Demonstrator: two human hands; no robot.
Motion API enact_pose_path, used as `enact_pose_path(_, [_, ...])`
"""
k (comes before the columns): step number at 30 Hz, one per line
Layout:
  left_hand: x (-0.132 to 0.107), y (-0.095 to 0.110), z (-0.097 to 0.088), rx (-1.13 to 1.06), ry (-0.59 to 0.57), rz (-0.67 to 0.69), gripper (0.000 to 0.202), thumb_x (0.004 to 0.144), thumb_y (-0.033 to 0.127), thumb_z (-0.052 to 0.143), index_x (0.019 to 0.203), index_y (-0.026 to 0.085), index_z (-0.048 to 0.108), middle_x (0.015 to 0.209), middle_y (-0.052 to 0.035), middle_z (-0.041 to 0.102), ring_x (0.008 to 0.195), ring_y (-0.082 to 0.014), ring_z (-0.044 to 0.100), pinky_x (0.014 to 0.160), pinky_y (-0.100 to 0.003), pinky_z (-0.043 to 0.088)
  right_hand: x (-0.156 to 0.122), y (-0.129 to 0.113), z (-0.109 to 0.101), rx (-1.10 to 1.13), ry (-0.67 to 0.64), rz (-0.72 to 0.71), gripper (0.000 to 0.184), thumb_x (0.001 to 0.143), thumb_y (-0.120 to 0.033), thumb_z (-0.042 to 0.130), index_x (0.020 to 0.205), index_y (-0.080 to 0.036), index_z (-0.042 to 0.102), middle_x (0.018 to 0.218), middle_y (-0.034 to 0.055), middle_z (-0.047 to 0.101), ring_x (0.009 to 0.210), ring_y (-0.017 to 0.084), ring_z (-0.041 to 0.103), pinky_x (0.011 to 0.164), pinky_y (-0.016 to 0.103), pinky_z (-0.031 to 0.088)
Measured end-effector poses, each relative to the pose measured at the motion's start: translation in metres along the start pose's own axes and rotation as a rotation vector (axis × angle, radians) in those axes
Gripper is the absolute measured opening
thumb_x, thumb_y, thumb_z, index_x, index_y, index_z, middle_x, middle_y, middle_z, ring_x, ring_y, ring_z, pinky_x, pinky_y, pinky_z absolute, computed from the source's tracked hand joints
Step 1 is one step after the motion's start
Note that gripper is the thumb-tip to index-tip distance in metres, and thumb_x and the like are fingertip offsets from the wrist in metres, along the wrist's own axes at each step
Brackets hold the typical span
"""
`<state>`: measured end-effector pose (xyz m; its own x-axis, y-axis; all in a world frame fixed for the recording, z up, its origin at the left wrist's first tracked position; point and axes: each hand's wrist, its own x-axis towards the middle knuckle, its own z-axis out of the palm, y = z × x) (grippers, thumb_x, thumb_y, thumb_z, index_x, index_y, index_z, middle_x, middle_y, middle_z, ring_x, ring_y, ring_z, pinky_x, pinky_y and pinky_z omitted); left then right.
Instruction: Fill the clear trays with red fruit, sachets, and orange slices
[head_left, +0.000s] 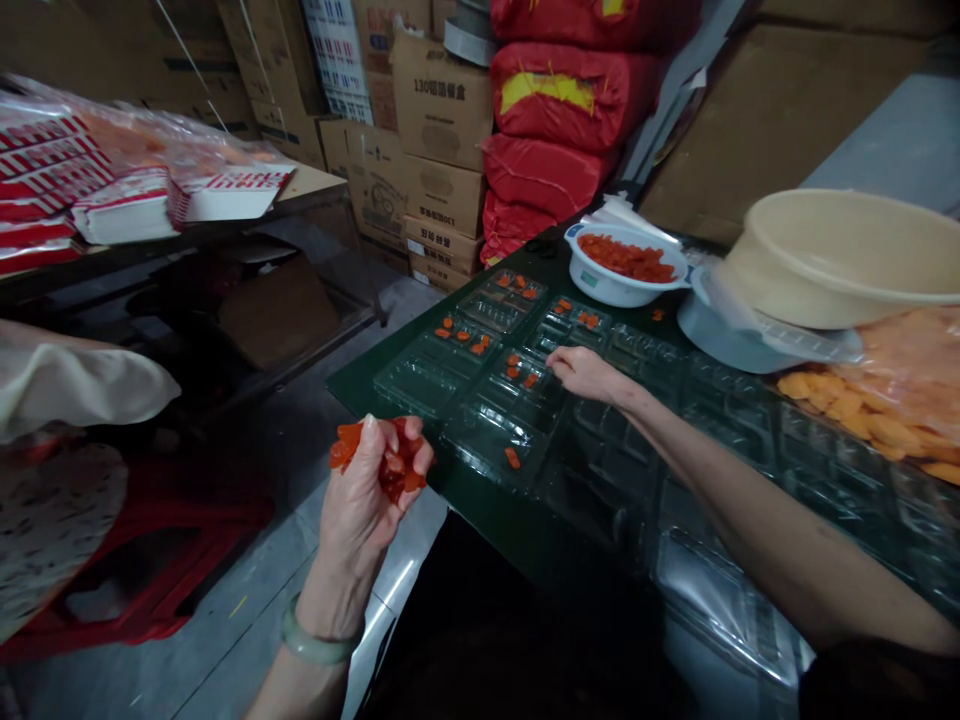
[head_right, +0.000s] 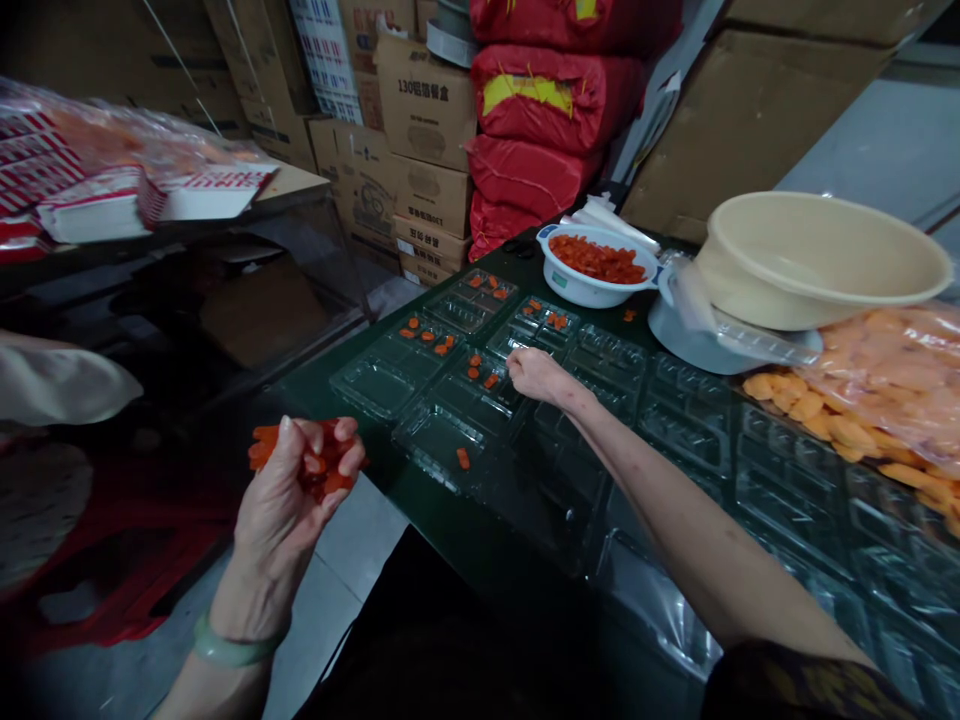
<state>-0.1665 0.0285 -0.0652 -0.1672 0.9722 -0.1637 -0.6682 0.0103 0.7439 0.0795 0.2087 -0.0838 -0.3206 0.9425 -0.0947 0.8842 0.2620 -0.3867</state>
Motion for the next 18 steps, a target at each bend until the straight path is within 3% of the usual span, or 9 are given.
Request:
enact_pose_path(3, [0.000,-0.001,-0.001,-0.003,-0.002,-0.001,0.039,0.073,0.045,0.066,0.060,0.014,0.045,0.077,-0.0013,0.052,0.053,-0.0076,0.050,0.028,-0.011,0.032,-0.006,0.000,-0.001,0.004,0.023,-0.024,0.010,0.079,-0.026,0.053,0.082,-0.017,0.057,0.067,-0.0001,0.058,0.059,0.012,0.050,0.054,0.021,0.035])
enact_pose_path(9, [-0.001,-0.002,0.002,-0.012,-0.012,0.000,0.039,0.072,0.045,0.066,0.059,0.014,0.046,0.077,-0.0021,0.051,0.053,-0.0076,0.050,0.028,-0.011,0.031,-0.012,0.000,0.001,0.014,0.058,0.087,0.030,0.074,-0.048,0.060,0.067,-0.019,0.061,0.053,-0.0036,0.049,0.052,0.011,0.045,0.051,0.024,0.029])
enact_pose_path(15, [-0.005,0.000,0.004,-0.011,-0.014,-0.002,0.042,0.070,0.046,0.068,0.056,0.014,0.044,0.075,-0.0014,0.051,0.052,-0.0070,0.050,0.028,-0.011,0.030,-0.034,-0.017,-0.009,0.093,0.263,0.119,0.019,0.078,-0.025,0.053,0.068,-0.015,0.066,0.060,0.0002,0.057,0.057,0.012,0.048,0.055,0.023,0.033])
enact_pose_path(18, [-0.006,-0.003,0.002,-0.013,-0.028,-0.013,0.042,0.070,0.046,0.068,0.057,0.014,0.044,0.077,-0.0012,0.052,0.051,-0.0063,0.051,0.029,-0.011,0.031,-0.060,-0.041,-0.001,0.033,0.081,-0.052,0.016,0.077,-0.027,0.057,0.069,-0.017,0.067,0.062,0.0001,0.061,0.058,0.012,0.051,0.055,0.023,0.033])
